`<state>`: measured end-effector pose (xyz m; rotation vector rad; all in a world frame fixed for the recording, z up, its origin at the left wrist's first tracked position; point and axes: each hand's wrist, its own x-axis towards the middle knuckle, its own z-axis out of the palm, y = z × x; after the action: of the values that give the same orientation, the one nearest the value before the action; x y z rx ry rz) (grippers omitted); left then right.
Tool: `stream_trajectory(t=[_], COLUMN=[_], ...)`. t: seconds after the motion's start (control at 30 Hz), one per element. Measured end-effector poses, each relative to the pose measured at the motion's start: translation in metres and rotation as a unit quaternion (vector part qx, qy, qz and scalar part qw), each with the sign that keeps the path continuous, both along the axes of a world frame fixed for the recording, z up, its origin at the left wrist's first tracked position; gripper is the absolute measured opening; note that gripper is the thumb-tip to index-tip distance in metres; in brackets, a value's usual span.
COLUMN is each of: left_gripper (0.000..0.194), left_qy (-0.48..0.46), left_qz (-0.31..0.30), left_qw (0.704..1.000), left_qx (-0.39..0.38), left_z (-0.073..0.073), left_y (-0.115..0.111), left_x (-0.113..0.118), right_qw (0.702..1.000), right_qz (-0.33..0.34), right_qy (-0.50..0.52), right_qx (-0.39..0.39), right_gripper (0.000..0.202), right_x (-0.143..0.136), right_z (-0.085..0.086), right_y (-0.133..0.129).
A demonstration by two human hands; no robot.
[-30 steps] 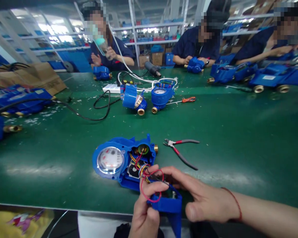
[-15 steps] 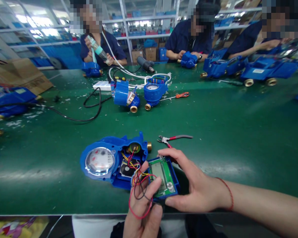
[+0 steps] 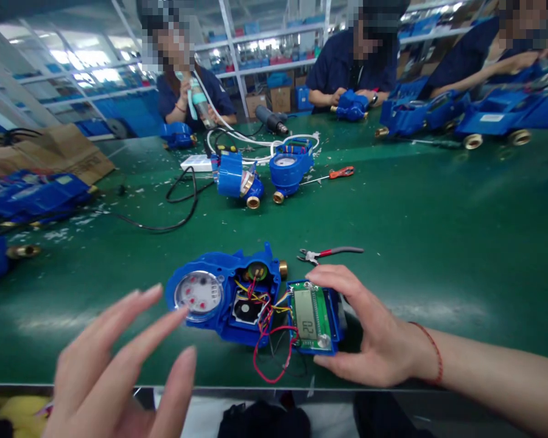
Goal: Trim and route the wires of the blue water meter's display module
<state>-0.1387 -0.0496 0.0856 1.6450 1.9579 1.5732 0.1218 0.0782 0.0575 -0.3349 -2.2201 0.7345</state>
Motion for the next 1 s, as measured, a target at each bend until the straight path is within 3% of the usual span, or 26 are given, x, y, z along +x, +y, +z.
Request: stream_trajectory(t=[0.07,0.13,0.2,0.3,0.4,0.47,0.57,0.7,0.9,1.0], left_gripper=[0.057,0.062,0.059,0.061,0.06,0.06,0.056,0.057,0.057,0.059], left_qy=[0.217,0.26,0.248,0.262,0.352,0.399,0.402,0.334,0.349,0.319], left_qz=[-0.04,-0.119,-0.146,-0.066,0.049,0.055,0.008,-0.027,0.13,0.153], left_qw=[0.975,0.957,0.95,0.944,0.892,0.877,0.901,0.934,0.918,0.924], left_qx=[-0.005,-0.056,-0.124,-0.191,-0.281,-0.263,-0.164,-0.126,-0.138,-0.145], left_z=[0.012,0.018,0.02,0.023,0.024,0.017,-0.001,-0.022,-0.025,-0.025], left_y=[0.036,0.065,0.078,0.067,0.04,0.026,0.018,0.022,0.034,0.036], left_x=[-0.017,-0.029,-0.032,-0.021,-0.004,0.002,0.002,0.006,0.042,0.053], right_qw=[1.0,1.0,1.0,0.999,0.997,0.996,0.997,0.998,0.997,0.996], right_qz=[-0.003,-0.004,-0.003,-0.013,-0.044,-0.062,-0.067,-0.051,-0.077,-0.091], right_qy=[0.011,0.014,0.012,0.009,0.017,0.025,0.028,0.026,0.023,0.012], right_qx=[0.008,0.017,0.028,0.041,0.055,0.053,0.03,-0.015,-0.006,-0.022], right_gripper=[0.075,0.074,0.073,0.071,0.071,0.074,0.077,0.08,0.081,0.08], right_x=[-0.001,-0.002,-0.002,0.0,0.001,0.0,0.0,0.002,0.002,0.003], right_z=[-0.001,-0.002,-0.003,-0.004,-0.003,-0.002,-0.002,-0.006,-0.007,-0.009], right_y=[-0.001,-0.001,0.0,0.001,0.003,0.004,0.006,0.011,0.011,0.01])
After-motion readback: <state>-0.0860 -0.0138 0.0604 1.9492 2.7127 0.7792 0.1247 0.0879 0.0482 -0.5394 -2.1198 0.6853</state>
